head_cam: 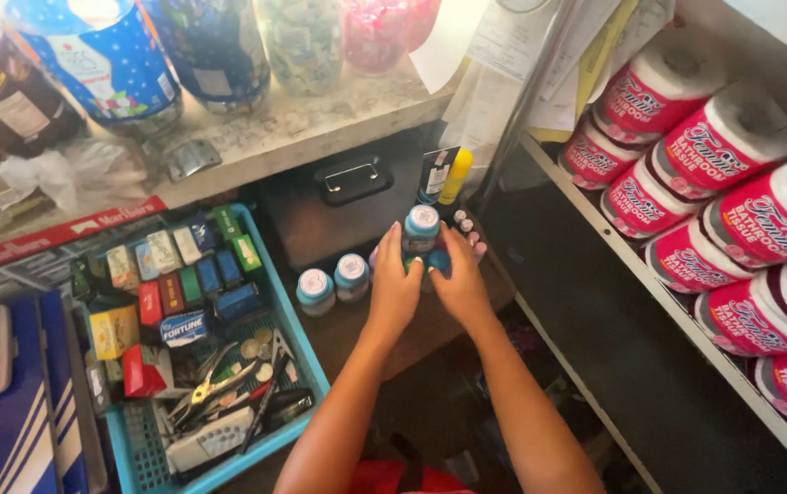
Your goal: Organize and rearrange various products on store shelves.
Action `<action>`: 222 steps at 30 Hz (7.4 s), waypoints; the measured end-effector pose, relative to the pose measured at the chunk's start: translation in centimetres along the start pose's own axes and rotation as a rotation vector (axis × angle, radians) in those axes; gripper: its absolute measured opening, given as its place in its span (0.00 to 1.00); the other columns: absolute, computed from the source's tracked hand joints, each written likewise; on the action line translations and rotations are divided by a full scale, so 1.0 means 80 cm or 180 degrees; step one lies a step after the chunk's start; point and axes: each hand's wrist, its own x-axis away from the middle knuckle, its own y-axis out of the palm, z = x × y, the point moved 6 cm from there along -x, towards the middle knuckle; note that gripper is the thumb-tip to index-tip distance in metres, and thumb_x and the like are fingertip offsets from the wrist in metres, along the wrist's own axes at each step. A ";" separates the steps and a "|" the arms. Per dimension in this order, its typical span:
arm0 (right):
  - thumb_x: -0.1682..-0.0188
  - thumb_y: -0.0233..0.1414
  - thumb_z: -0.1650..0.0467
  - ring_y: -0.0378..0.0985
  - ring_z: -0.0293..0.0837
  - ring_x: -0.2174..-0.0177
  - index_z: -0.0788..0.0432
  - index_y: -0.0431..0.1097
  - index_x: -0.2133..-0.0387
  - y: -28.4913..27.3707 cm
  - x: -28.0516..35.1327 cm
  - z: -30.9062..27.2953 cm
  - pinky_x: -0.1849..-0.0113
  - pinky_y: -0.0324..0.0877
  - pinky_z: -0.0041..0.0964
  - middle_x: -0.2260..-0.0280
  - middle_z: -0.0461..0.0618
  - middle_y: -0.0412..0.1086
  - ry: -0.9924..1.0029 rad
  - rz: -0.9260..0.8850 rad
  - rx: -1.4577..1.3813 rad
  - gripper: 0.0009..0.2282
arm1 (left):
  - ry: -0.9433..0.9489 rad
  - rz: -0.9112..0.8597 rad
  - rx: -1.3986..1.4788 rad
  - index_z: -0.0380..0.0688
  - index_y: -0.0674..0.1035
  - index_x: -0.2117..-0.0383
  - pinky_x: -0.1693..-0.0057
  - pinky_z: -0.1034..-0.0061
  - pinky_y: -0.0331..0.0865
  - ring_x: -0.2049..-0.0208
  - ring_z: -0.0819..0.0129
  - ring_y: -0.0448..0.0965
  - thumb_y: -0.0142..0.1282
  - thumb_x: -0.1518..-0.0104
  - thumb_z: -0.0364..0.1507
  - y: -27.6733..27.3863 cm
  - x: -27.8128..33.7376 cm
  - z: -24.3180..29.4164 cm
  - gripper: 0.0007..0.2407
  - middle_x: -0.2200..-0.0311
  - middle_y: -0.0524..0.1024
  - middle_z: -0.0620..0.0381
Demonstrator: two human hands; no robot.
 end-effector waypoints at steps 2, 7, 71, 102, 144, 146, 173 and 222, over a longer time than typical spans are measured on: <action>0.60 0.56 0.79 0.61 0.58 0.38 0.62 0.57 0.36 -0.001 -0.003 -0.009 0.39 0.55 0.48 0.39 0.63 0.61 0.0114 -0.0052 -0.0051 0.34 | -0.0015 -0.0049 0.0081 0.30 0.63 0.35 0.31 0.62 0.54 0.33 0.45 0.62 0.51 0.44 0.24 -0.002 -0.004 0.007 0.27 0.35 0.64 0.38; 0.59 0.54 0.79 0.62 0.56 0.37 0.61 0.56 0.35 -0.009 -0.007 -0.030 0.38 0.55 0.47 0.38 0.61 0.61 0.0229 -0.0119 -0.0288 0.33 | 0.0111 0.0003 0.0295 0.30 0.64 0.35 0.31 0.63 0.57 0.33 0.47 0.65 0.50 0.46 0.21 -0.013 -0.005 0.041 0.27 0.36 0.65 0.39; 0.56 0.44 0.88 0.67 0.46 0.40 0.59 0.56 0.31 -0.728 0.730 -0.094 0.40 0.64 0.40 0.37 0.53 0.61 0.1184 0.3449 0.0900 0.35 | 0.1881 -0.4004 0.2363 0.37 0.61 0.31 0.31 0.62 0.60 0.34 0.43 0.64 0.52 0.52 0.15 0.485 0.586 0.572 0.35 0.38 0.63 0.36; 0.56 0.52 0.83 0.73 0.51 0.43 0.59 0.58 0.33 -0.837 0.795 -0.049 0.45 0.67 0.42 0.45 0.59 0.71 0.1858 0.2857 0.1612 0.33 | 0.2062 -0.3998 0.1632 0.29 0.63 0.35 0.32 0.62 0.60 0.35 0.40 0.66 0.52 0.49 0.21 0.612 0.651 0.613 0.30 0.38 0.66 0.32; 0.54 0.51 0.84 0.73 0.49 0.43 0.62 0.59 0.35 -0.834 0.786 -0.055 0.44 0.68 0.42 0.44 0.59 0.71 0.1821 0.3014 0.1584 0.30 | 0.1957 -0.3906 0.1781 0.32 0.66 0.37 0.32 0.58 0.58 0.36 0.41 0.63 0.55 0.49 0.20 0.603 0.649 0.608 0.28 0.41 0.69 0.36; 0.55 0.50 0.84 0.73 0.49 0.42 0.63 0.59 0.35 -0.832 0.785 -0.060 0.44 0.68 0.42 0.43 0.59 0.70 0.1763 0.3020 0.1546 0.30 | 0.1937 -0.3879 0.1774 0.34 0.66 0.36 0.32 0.59 0.58 0.37 0.41 0.63 0.55 0.49 0.20 0.596 0.645 0.609 0.28 0.41 0.69 0.37; 0.45 0.47 0.81 0.71 0.43 0.45 0.65 0.65 0.41 -0.594 0.515 -0.104 0.40 0.68 0.39 0.42 0.53 0.68 0.0527 0.3196 -0.0077 0.17 | 0.1199 -0.2177 0.1391 0.40 0.65 0.35 0.33 0.64 0.62 0.38 0.50 0.67 0.52 0.44 0.18 0.312 0.378 0.403 0.27 0.41 0.68 0.43; 0.54 0.52 0.76 0.77 0.44 0.69 0.57 0.49 0.31 0.169 0.070 -0.085 0.63 0.72 0.36 0.68 0.52 0.73 0.0434 -0.1569 -0.0950 0.34 | -0.0459 0.0223 -0.2138 0.23 0.67 0.42 0.32 0.47 0.50 0.33 0.33 0.49 0.58 0.50 0.28 -0.167 0.106 -0.033 0.28 0.33 0.50 0.34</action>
